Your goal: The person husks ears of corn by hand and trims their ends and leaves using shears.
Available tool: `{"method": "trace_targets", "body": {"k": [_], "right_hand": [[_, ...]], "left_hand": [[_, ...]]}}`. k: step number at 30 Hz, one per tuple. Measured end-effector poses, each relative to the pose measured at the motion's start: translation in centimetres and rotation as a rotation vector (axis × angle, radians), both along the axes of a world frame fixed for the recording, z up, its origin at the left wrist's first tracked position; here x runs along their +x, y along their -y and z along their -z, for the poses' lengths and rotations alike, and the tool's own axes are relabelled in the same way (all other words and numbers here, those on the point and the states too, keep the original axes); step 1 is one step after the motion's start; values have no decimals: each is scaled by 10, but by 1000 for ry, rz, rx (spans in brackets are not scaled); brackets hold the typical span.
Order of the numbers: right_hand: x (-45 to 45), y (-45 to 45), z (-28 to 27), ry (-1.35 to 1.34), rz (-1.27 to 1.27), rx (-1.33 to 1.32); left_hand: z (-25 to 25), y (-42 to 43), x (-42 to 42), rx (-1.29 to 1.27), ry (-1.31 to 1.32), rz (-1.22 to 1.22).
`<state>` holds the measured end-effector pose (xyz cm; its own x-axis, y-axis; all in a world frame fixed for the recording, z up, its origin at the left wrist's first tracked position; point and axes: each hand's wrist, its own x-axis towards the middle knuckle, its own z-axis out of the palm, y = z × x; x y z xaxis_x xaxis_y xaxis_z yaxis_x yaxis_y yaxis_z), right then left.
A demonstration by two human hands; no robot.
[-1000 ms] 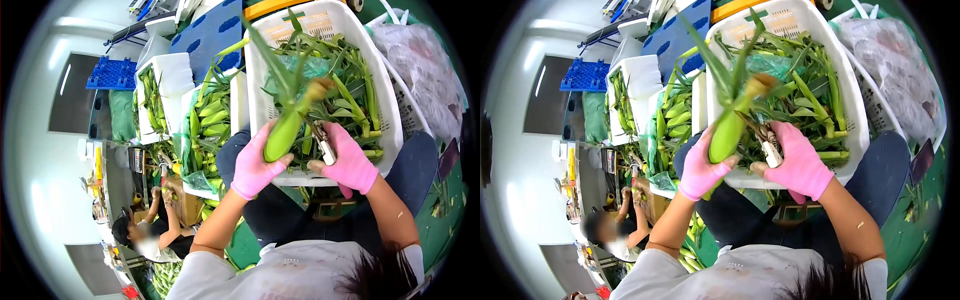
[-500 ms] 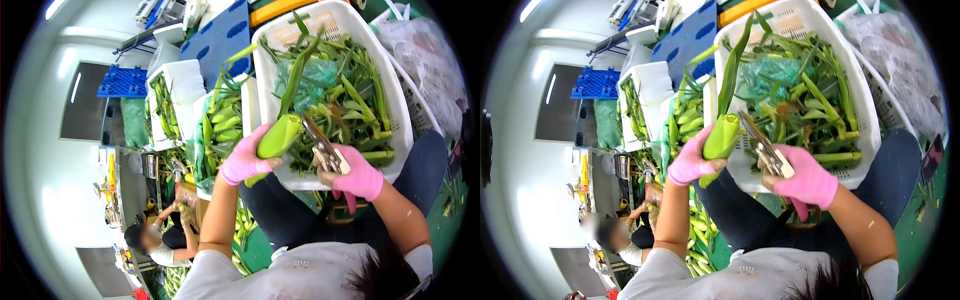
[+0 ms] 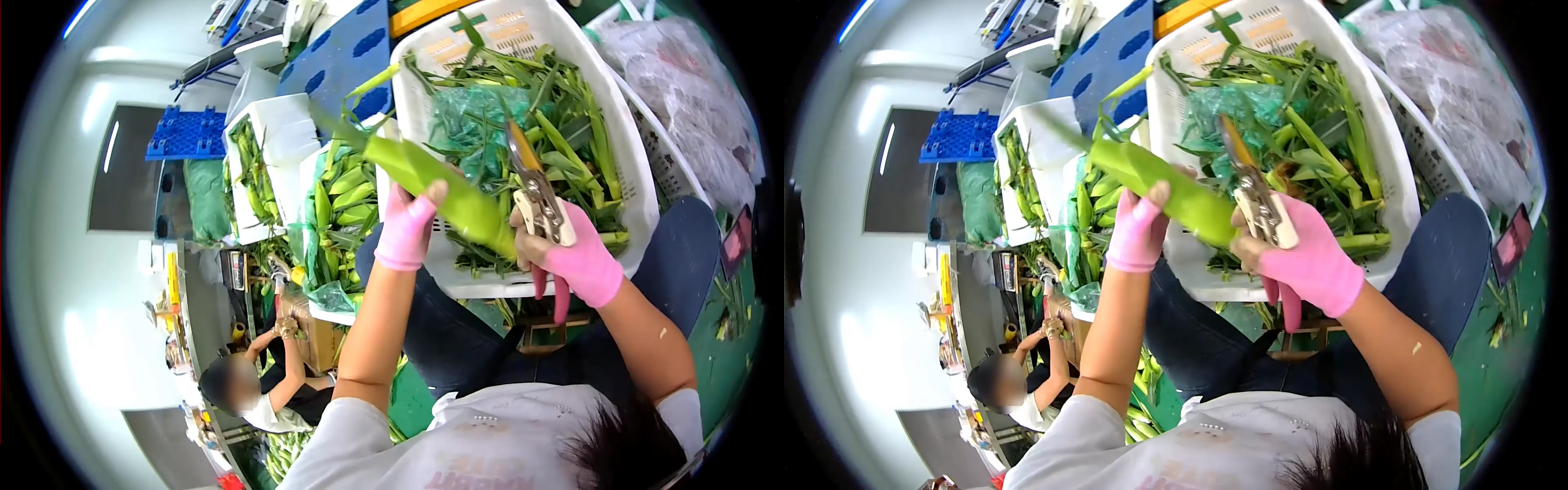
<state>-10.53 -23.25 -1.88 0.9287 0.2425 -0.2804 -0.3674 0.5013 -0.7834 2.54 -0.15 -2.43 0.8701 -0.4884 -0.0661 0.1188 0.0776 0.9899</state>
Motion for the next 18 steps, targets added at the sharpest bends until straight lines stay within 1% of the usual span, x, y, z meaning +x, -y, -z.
{"method": "trace_targets", "body": {"k": [2,3,4,7,8,9,11,12,14,15,16,17,18], "right_hand": [[-5,-11,21,89,-6,175],[-8,-16,20,58,-40,224],[-10,-24,22,19,-70,207],[-8,-38,30,-111,-161,45],[-2,-39,30,-163,-149,-34],[2,-40,40,-45,-64,-157],[13,-35,62,152,87,-441],[14,-34,62,259,211,-567],[18,-35,79,557,417,-976],[21,-34,78,615,469,-1011],[21,-34,76,584,428,-954],[21,-34,72,554,383,-895],[21,-34,65,524,335,-836]], "left_hand": [[10,2,7,-197,-9,-288],[9,2,12,-269,-22,-340],[-1,9,8,-307,-30,-437],[3,13,3,-456,-31,-527],[8,14,-3,-496,-53,-537],[13,17,-11,-535,-80,-545],[22,28,-31,-518,-131,-610],[27,33,-39,-510,-154,-643],[40,37,-44,-574,-257,-677],[39,38,-47,-603,-298,-679],[37,37,-49,-632,-334,-685],[34,35,-47,-606,-354,-699],[32,31,-42,-631,-396,-638]]}}
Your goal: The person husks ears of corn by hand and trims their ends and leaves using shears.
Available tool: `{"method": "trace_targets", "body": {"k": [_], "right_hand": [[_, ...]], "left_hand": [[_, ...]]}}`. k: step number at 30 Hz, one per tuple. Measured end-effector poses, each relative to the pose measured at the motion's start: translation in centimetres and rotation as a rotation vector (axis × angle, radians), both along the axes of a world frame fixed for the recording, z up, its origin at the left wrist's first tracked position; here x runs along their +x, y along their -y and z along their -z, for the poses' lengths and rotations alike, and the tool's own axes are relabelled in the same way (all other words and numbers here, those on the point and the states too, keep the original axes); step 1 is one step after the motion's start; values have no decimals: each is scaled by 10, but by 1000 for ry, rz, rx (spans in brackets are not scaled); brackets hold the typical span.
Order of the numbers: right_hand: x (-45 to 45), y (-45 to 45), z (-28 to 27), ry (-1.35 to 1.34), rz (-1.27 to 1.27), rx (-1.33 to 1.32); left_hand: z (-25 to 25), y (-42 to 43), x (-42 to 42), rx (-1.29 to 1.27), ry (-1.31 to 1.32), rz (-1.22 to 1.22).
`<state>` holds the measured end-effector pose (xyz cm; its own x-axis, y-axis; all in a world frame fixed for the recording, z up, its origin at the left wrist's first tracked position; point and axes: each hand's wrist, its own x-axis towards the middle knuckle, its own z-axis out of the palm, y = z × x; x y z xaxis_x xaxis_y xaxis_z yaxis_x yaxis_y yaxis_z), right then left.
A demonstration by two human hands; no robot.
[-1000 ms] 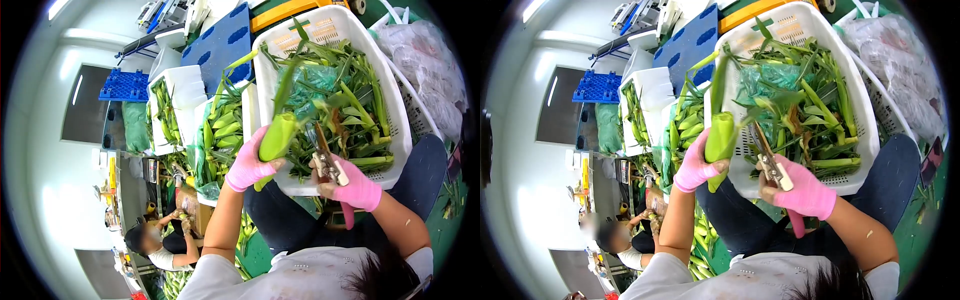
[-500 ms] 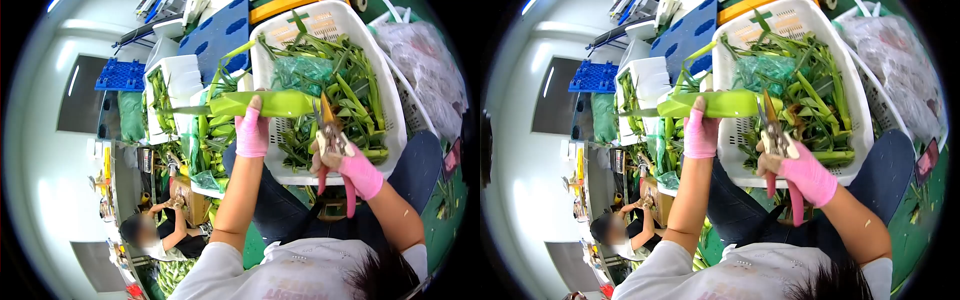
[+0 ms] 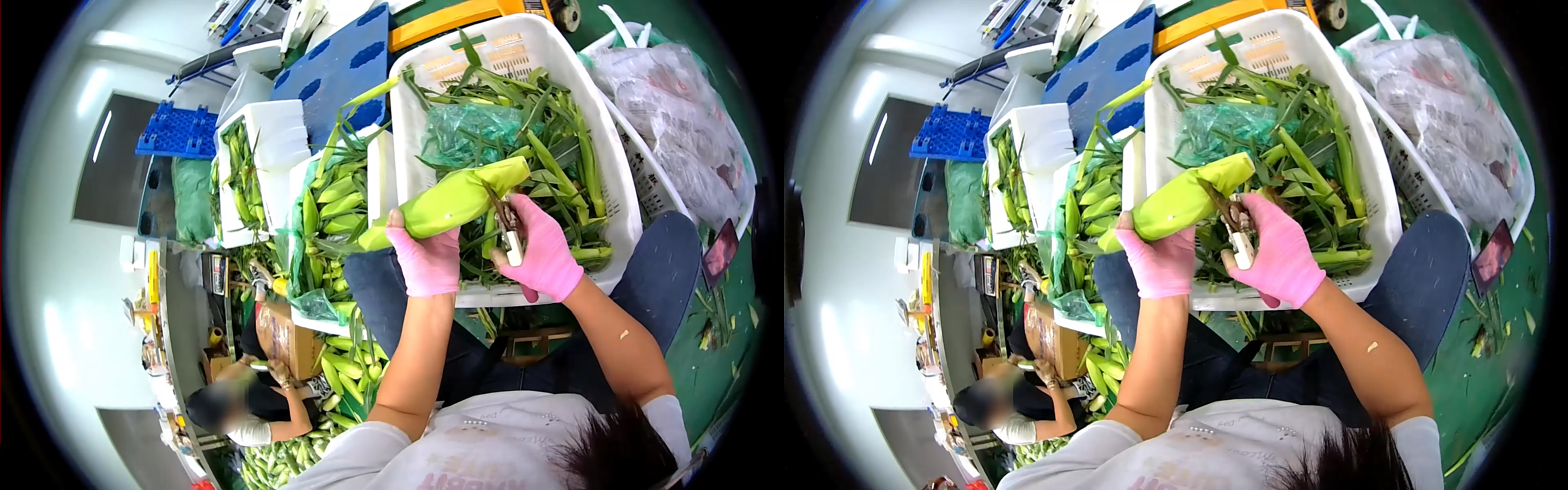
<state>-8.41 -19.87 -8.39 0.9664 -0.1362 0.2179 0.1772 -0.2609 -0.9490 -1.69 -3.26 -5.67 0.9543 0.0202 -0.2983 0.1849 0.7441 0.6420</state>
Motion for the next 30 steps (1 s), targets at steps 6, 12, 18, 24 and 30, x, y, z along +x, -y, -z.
{"method": "trace_targets", "body": {"k": [6,12,18,24,30], "right_hand": [[-46,-16,-44,-651,-1087,1005],[-10,24,-32,-248,-547,1088],[-3,22,26,-759,320,1745],[-23,-6,-36,-641,-292,946],[-40,1,-52,-65,-286,96]], "left_hand": [[38,-48,29,-886,125,787],[9,-47,-30,-502,-192,575],[39,-72,-56,-425,-353,477],[-6,-69,-62,366,94,628],[-26,-56,-51,902,372,433]]}}
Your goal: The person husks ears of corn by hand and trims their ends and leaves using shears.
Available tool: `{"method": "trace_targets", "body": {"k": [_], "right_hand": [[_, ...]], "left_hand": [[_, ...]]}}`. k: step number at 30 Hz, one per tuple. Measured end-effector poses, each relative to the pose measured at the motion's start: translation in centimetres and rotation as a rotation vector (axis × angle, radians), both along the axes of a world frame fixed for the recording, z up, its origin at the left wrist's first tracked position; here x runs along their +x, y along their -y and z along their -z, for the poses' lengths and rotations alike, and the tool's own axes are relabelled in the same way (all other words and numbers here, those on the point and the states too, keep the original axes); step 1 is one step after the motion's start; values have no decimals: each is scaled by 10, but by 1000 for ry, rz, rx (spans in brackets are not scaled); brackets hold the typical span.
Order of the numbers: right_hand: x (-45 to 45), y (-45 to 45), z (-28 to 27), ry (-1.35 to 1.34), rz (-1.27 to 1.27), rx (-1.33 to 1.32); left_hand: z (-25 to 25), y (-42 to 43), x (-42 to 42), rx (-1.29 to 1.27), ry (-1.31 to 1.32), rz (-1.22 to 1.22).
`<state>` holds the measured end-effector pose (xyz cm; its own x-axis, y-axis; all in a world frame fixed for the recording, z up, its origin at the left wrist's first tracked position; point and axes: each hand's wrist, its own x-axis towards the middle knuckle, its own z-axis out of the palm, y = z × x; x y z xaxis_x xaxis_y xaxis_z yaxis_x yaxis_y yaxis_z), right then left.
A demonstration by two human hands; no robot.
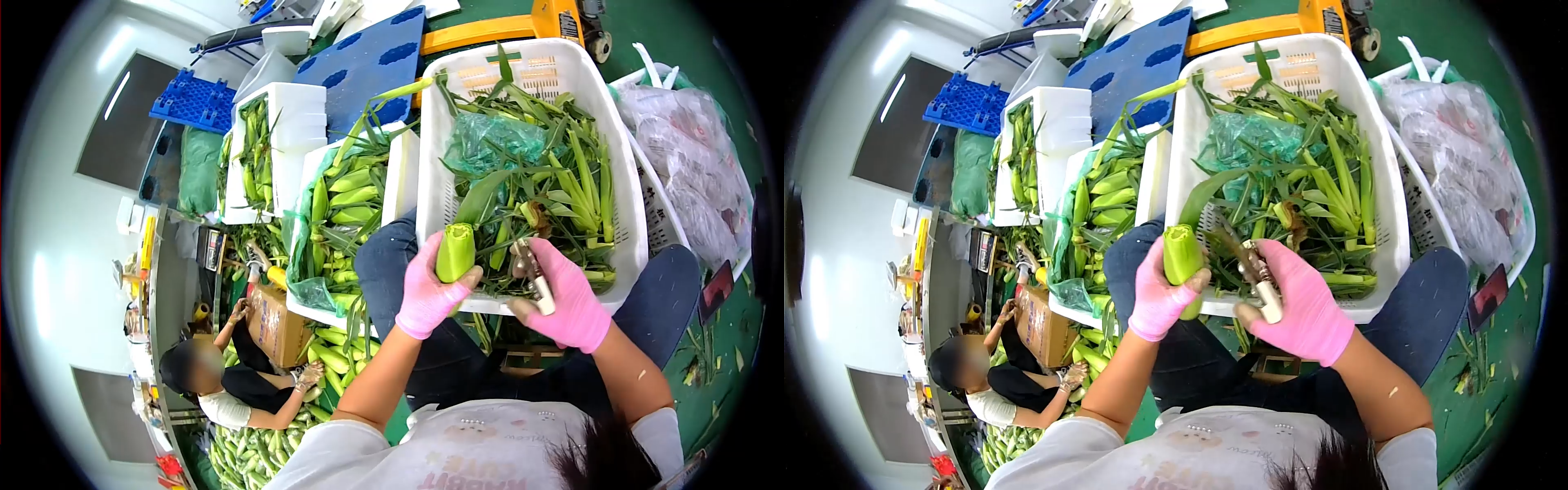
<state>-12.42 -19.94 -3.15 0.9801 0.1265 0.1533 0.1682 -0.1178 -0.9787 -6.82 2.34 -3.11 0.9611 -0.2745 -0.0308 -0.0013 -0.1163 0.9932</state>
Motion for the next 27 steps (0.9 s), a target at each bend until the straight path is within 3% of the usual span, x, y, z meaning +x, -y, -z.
{"method": "trace_targets", "body": {"k": [2,5,9,12,16,18,20,21,22,23,24,27], "right_hand": [[-2,3,4,195,119,-366],[3,2,7,322,228,-455],[4,12,-6,-506,-72,702],[4,17,-14,-540,72,658],[17,14,3,-261,203,366],[20,28,-6,-501,175,355],[31,29,34,-276,354,239],[39,30,50,-260,420,339],[41,37,38,-327,504,476],[46,48,36,-495,546,571],[47,58,24,-576,577,774],[52,81,36,-506,697,788]], "left_hand": [[-1,3,7,175,186,-66],[-6,4,14,335,357,-68],[-8,9,25,540,695,52],[-9,19,32,618,865,281],[-2,36,45,614,984,677],[20,34,42,557,806,677],[49,40,27,-2,135,371],[54,44,26,-201,46,231],[53,44,26,-396,-44,84],[48,43,29,-638,-305,-127],[50,36,38,-806,-342,-214],[52,3,58,-954,-394,-390]]}}
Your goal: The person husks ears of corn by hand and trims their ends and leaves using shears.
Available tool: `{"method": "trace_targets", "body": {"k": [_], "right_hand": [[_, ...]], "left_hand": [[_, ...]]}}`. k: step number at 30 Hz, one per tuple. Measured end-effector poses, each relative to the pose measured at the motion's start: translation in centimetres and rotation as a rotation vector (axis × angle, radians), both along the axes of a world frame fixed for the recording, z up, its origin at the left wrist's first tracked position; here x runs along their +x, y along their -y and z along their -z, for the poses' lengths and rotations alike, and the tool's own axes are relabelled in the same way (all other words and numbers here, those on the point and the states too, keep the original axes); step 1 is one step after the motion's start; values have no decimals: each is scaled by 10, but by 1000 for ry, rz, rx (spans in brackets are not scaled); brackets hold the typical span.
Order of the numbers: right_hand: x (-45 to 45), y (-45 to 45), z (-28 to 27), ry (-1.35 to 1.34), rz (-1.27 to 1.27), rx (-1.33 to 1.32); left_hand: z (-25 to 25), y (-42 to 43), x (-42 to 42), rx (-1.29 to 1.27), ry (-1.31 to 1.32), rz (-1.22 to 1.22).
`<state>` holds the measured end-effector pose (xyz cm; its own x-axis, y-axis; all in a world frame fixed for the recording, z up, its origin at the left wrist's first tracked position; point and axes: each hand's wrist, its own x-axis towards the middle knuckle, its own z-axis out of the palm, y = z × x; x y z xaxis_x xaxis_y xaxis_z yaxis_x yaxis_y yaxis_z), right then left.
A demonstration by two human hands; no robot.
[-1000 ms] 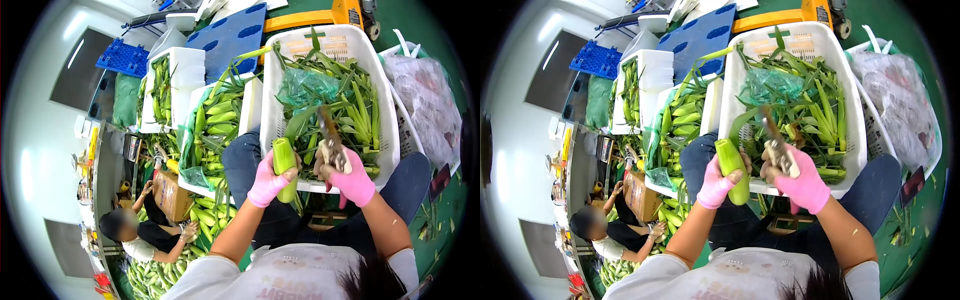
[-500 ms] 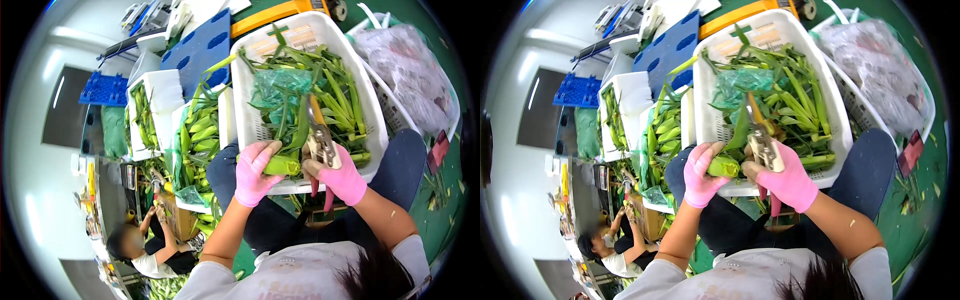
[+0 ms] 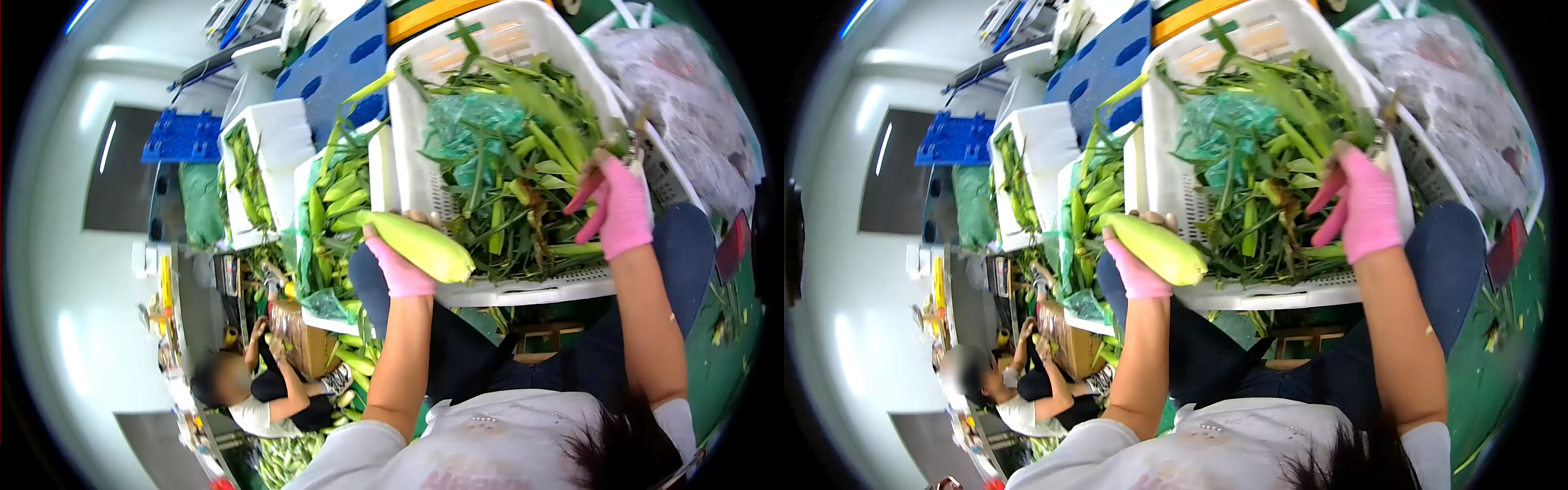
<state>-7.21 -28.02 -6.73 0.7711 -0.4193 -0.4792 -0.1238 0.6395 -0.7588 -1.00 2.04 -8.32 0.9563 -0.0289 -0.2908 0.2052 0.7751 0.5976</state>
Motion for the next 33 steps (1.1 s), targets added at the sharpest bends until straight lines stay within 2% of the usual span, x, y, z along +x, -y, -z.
{"method": "trace_targets", "body": {"k": [1,2,3,4,5,7,9,11,12,14,17,20,21,23,25,27,31,33], "right_hand": [[1,3,2,16,-10,-21],[2,0,14,137,-22,177],[0,-8,23,250,-27,377],[-10,-22,18,345,-162,564],[-18,-33,15,362,-369,627],[-25,-57,15,105,-524,653],[-29,-70,0,-63,-531,520],[-29,-70,1,39,-526,321],[-29,-69,3,108,-514,212],[-30,-65,-2,196,-520,5],[-31,-61,-34,155,-531,-29],[-36,-57,-38,157,-542,21],[-36,-56,-37,183,-548,85],[-37,-51,-45,143,-656,51],[-37,-53,-42,147,-717,-55],[-37,-54,-40,170,-701,-55],[-40,-65,-18,269,-561,-13],[-41,-64,-17,265,-533,98]], "left_hand": [[6,-10,3,9,26,7],[12,-19,2,-15,50,121],[8,-21,-3,-2,-69,181],[2,-14,-8,3,-131,222],[-4,-2,-13,4,-194,268],[-16,19,-27,60,-73,339],[-19,31,-37,352,40,332],[-20,25,-41,420,31,380],[-24,32,-45,465,48,329],[-33,36,-52,583,184,342],[-30,33,-53,687,396,468],[-23,31,-59,740,407,559],[-19,29,-53,989,600,561],[-18,29,-50,1191,813,470],[-20,32,-48,1261,891,407],[-23,31,-43,1382,998,370],[-15,34,-41,1401,991,341],[1,36,-45,1116,712,515]]}}
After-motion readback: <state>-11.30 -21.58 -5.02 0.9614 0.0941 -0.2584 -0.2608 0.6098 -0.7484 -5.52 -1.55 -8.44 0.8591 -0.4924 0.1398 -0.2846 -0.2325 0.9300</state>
